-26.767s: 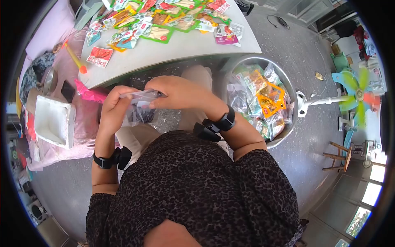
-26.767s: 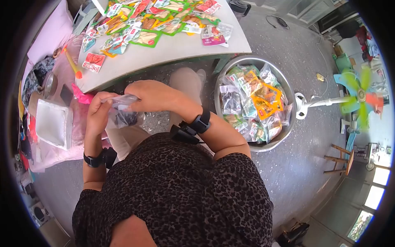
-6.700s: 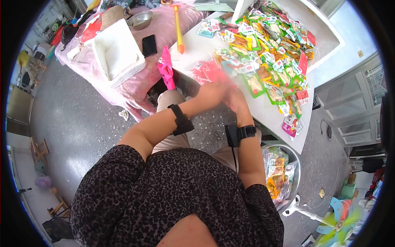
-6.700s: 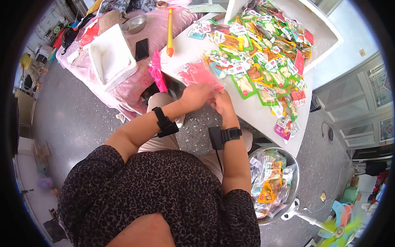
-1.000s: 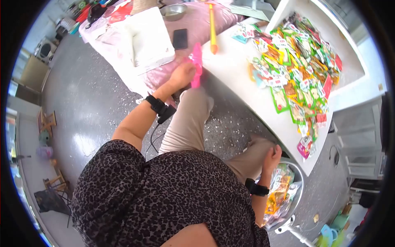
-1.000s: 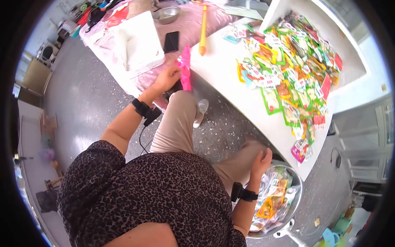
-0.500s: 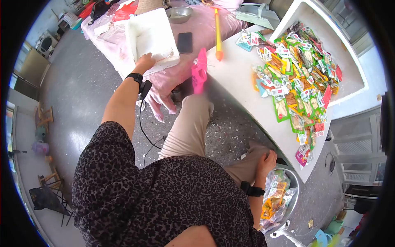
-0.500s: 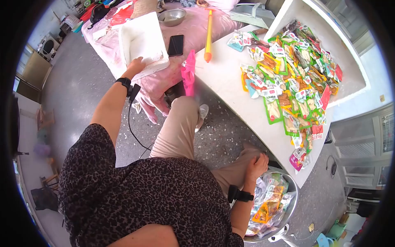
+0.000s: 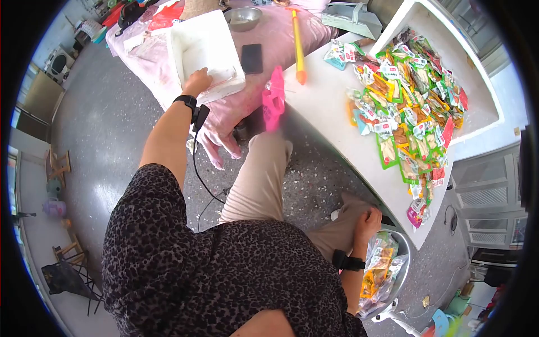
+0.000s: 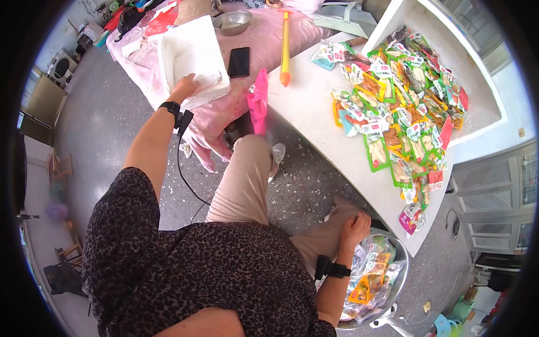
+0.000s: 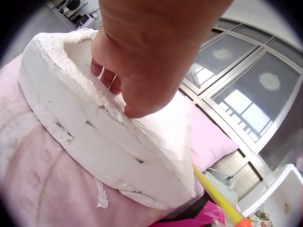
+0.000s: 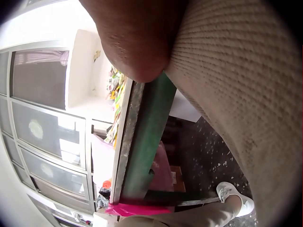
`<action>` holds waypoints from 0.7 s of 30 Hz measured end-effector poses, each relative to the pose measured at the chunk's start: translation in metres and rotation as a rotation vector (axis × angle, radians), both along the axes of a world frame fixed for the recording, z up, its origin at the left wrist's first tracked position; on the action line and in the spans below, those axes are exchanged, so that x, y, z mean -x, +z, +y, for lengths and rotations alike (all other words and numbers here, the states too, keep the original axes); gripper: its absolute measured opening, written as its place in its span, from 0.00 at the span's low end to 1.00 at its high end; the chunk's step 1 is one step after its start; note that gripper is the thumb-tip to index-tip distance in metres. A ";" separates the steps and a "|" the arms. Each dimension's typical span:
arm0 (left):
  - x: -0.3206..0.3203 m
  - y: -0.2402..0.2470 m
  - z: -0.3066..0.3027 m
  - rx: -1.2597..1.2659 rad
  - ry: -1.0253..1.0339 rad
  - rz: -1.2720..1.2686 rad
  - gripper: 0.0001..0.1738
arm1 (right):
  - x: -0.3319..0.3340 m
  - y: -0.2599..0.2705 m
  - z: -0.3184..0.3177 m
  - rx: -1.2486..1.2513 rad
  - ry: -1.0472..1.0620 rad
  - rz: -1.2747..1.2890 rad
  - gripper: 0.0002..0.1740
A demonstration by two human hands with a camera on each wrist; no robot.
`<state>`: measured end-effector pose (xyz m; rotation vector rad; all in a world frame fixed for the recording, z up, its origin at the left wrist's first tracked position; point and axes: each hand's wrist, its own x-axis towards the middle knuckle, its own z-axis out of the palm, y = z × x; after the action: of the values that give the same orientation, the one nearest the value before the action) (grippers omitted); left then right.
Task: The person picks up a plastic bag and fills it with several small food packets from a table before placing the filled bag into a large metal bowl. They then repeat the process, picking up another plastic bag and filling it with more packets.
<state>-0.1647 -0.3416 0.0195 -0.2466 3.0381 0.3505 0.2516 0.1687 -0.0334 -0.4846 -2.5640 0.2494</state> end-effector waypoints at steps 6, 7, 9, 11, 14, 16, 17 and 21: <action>0.014 -0.010 -0.011 -0.026 -0.060 0.081 0.23 | 0.003 0.002 -0.003 -0.019 -0.008 -0.005 0.11; 0.015 -0.008 -0.010 -0.007 -0.080 0.056 0.21 | 0.003 0.001 -0.003 -0.026 0.002 0.009 0.11; 0.013 -0.004 -0.006 0.043 -0.116 -0.002 0.19 | 0.003 0.002 -0.002 -0.036 0.029 0.024 0.11; 0.013 0.004 -0.003 0.104 -0.144 -0.052 0.17 | 0.002 0.000 -0.003 -0.045 0.024 0.029 0.11; 0.009 0.008 0.001 0.136 -0.096 0.053 0.15 | 0.004 0.000 0.000 -0.050 0.035 0.043 0.11; 0.008 0.010 0.001 0.170 -0.096 0.216 0.14 | 0.004 0.000 0.000 -0.044 0.033 0.033 0.11; 0.006 0.012 0.000 0.187 -0.094 0.298 0.14 | 0.004 0.001 -0.001 -0.039 0.023 0.022 0.11; 0.002 0.038 0.001 0.008 -0.131 0.368 0.14 | 0.003 0.000 -0.001 -0.018 0.009 -0.001 0.11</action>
<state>-0.1664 -0.3401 0.0573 0.0226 3.3922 0.4156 0.2483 0.1674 -0.0339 -0.4670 -2.5671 0.2284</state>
